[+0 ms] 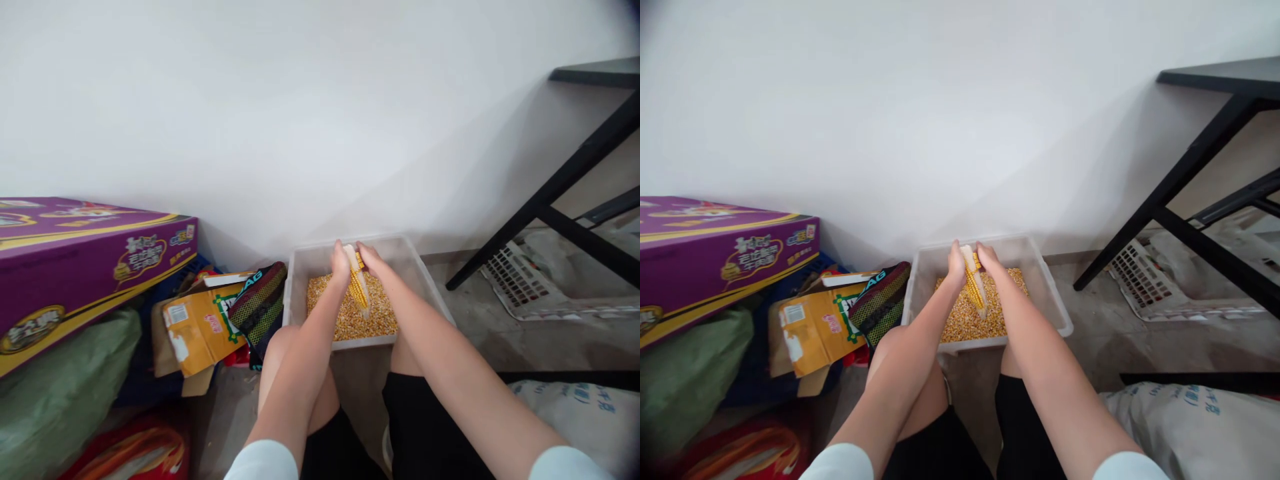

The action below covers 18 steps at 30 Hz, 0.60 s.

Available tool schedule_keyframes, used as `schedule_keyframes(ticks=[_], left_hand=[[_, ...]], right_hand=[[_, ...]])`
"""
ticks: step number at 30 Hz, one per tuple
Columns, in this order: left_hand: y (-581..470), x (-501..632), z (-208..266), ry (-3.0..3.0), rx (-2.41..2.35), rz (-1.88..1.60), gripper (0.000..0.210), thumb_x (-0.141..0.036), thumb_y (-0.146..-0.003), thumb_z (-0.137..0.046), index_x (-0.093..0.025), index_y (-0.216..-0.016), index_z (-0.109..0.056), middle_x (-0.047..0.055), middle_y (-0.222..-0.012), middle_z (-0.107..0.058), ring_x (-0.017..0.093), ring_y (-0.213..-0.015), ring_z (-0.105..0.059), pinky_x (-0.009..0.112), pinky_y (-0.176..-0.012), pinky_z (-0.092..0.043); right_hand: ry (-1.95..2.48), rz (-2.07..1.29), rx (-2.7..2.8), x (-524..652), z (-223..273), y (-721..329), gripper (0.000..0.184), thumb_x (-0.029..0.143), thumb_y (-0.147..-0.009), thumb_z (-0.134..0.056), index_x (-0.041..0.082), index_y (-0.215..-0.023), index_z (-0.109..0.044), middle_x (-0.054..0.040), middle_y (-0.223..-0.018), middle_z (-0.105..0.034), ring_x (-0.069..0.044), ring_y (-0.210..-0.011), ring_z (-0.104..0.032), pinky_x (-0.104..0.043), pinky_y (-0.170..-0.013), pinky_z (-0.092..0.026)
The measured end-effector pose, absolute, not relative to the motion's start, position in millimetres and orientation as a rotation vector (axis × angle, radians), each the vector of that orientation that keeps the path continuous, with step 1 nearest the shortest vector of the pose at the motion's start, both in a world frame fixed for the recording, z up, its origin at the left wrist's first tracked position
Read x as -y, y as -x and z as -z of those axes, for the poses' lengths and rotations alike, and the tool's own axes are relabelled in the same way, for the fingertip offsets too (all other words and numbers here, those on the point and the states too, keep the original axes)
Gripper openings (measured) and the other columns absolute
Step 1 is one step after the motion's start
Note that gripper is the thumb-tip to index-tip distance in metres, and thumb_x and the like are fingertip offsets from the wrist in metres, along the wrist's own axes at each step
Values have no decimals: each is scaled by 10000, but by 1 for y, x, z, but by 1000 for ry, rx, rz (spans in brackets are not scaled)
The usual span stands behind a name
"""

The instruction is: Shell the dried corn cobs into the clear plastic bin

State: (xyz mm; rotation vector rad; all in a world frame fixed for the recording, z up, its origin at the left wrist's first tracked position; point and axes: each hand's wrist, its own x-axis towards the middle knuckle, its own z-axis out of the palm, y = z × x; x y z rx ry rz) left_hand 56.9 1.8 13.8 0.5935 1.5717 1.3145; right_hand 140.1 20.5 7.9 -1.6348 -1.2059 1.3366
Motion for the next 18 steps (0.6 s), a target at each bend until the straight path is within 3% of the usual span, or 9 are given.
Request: schedule_keyframes(ticks=[3, 6, 13, 18], left_hand=[[-52, -9, -15, -540, -1478, -1324, 459, -588, -802, -428, -161, -755, -591, 81, -737, -620, 228, -777, -620, 319, -699, -466], [-46, -14, -18, -493, -1529, -1369, 429, -574, -797, -455, -162, -788, -572, 79, -791, -619, 223, -805, -615, 319, -711, -465], [-53, -12, -22, -462, -1384, -1413, 445, -578, -795, -453, -154, -767, -584, 76, -781, -625, 209, -797, -624, 321, -735, -477], [-53, -2, -30, -618, -1356, -1353, 481, -594, -796, -435, -153, -777, -626, 95, -823, -655, 233, -856, -624, 343, -785, -463]], right_hand=[[1650, -1448, 1035, -26, -6, -152, 411, 418, -921, -333, 138, -771, -593, -77, -661, -655, -137, -520, -595, -254, -549, -476], [1735, -1215, 1187, -30, -6, -156, 417, 437, -912, -364, 142, -781, -628, -92, -759, -687, -146, -645, -637, -252, -633, -479], [1737, -900, 1705, -5, -31, -126, 718, 643, -900, -186, 147, -911, -705, -159, -942, -693, -242, -973, -628, -309, -831, -431], [1840, -876, 1666, 4, -40, -116, 849, 657, -896, -78, 91, -972, -707, -212, -958, -679, -280, -1013, -616, -336, -866, -419]])
